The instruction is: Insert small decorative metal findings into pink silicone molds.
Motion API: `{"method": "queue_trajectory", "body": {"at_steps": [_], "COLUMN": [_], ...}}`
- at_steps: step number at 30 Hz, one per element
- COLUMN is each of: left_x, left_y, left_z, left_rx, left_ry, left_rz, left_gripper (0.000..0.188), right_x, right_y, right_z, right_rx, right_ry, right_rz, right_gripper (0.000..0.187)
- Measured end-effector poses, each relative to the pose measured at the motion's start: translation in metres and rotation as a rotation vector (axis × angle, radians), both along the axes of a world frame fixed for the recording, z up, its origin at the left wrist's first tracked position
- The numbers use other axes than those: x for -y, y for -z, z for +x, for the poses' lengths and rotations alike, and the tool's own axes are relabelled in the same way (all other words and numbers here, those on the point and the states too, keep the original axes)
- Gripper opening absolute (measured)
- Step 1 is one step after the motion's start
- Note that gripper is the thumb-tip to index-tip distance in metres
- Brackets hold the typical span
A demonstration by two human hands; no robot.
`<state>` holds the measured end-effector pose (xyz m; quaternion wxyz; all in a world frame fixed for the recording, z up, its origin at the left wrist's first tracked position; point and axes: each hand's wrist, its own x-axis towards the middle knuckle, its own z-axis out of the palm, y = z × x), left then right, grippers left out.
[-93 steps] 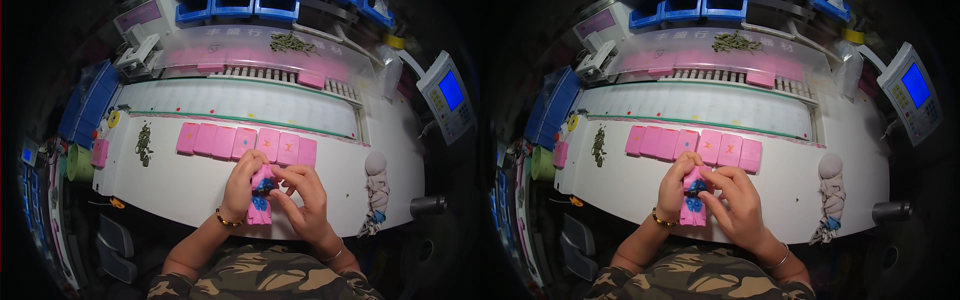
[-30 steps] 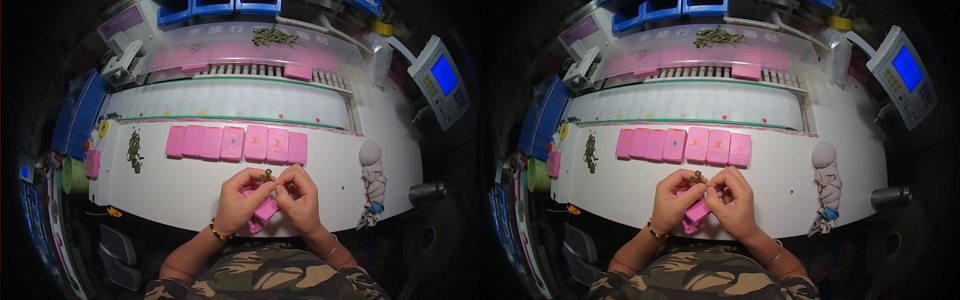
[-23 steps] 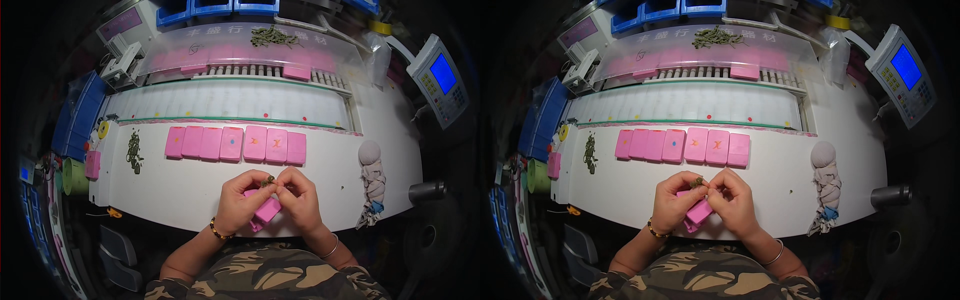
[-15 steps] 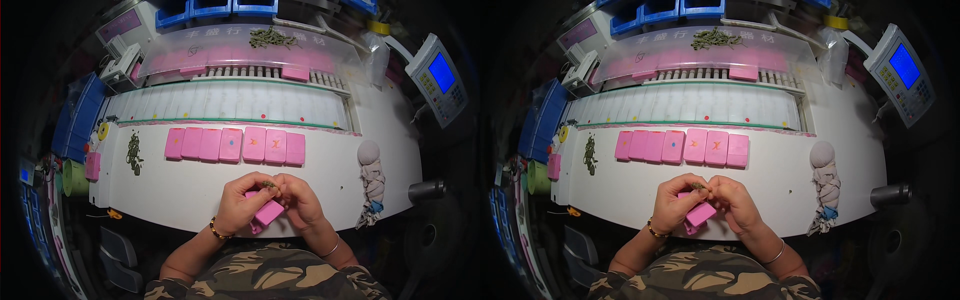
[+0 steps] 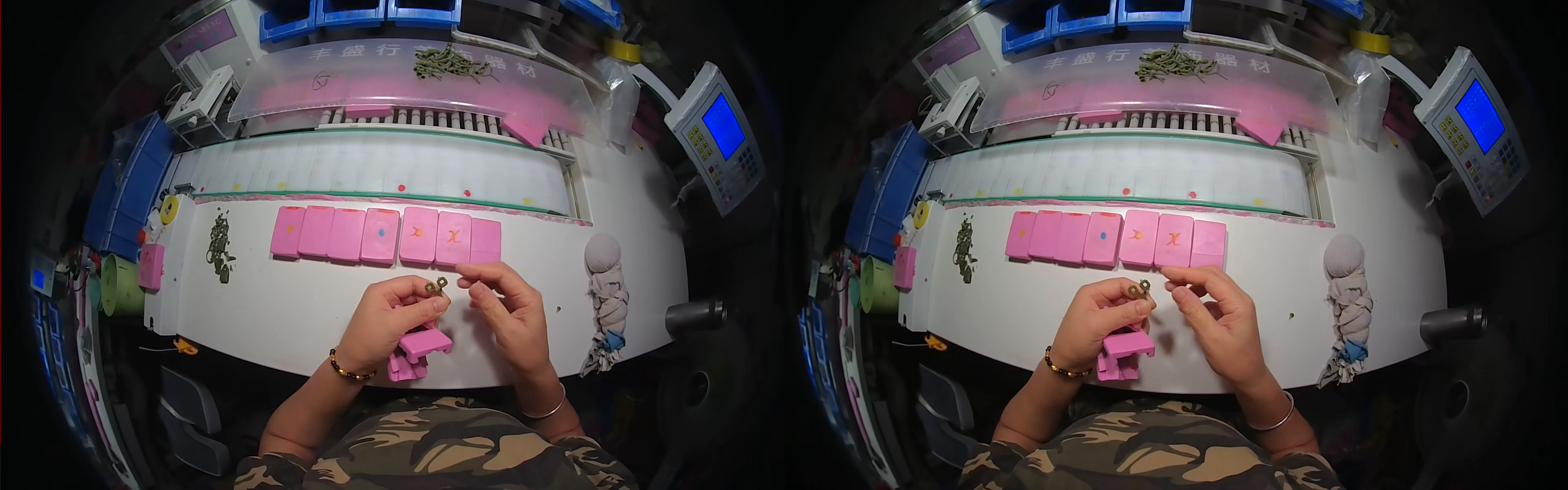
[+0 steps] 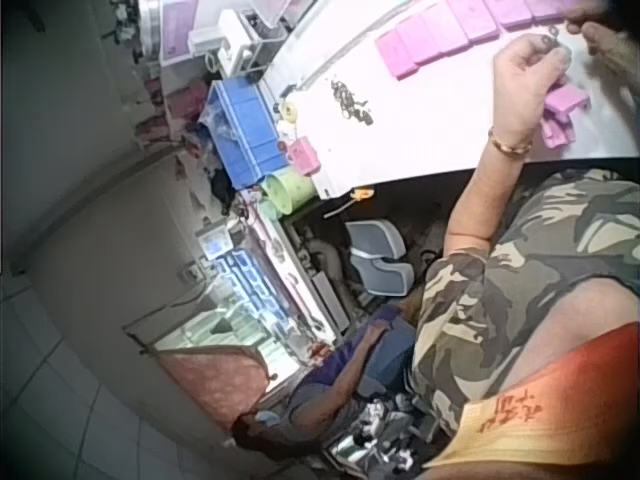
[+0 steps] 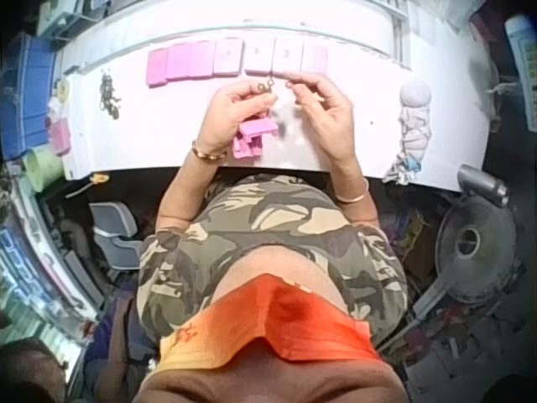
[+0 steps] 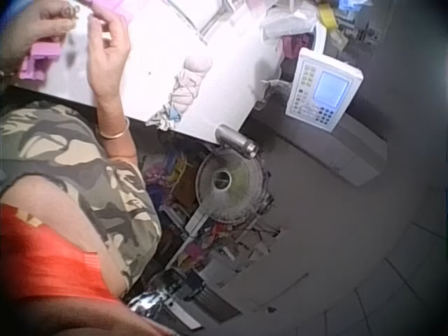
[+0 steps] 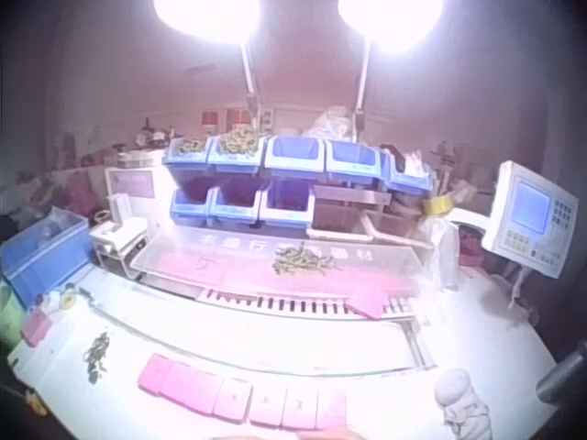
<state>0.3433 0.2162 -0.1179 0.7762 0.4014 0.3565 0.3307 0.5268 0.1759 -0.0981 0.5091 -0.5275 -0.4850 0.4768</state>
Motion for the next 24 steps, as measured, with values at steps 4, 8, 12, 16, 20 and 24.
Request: {"method": "queue_trajectory", "body": {"at_steps": [4,8,12,16,20,24], "left_x": [0.001,0.003,0.008,0.009,0.007,0.006], "left_y": [0.003,0.002,0.002,0.004,-0.001,-0.001], "left_z": [-0.003,0.000,0.004,0.004,0.005,0.005], "left_rx": [0.068,-0.057,-0.297,-0.379,-0.511,-0.568], "left_ry": [0.085,0.057,-0.102,-0.172,-0.195,-0.217], "left_rz": [-0.147,0.007,0.404,0.650,0.894,0.986], "left_gripper": [0.012,0.012,0.014,0.013,0.013,0.013], "right_x": [0.001,0.000,0.000,0.000,0.000,0.000], "right_y": [-0.002,0.008,0.007,0.008,0.009,0.009], "right_z": [-0.003,-0.005,-0.005,-0.007,-0.007,-0.010], "right_rx": [-0.099,-0.100,-0.026,-0.055,-0.043,-0.031], "right_ry": [-0.142,-0.169,-0.179,-0.168,-0.164,-0.150], "right_rz": [-0.048,-0.030,0.000,0.025,0.040,0.059], "right_gripper": [0.030,0.030,0.030,0.028,0.028,0.027]}}
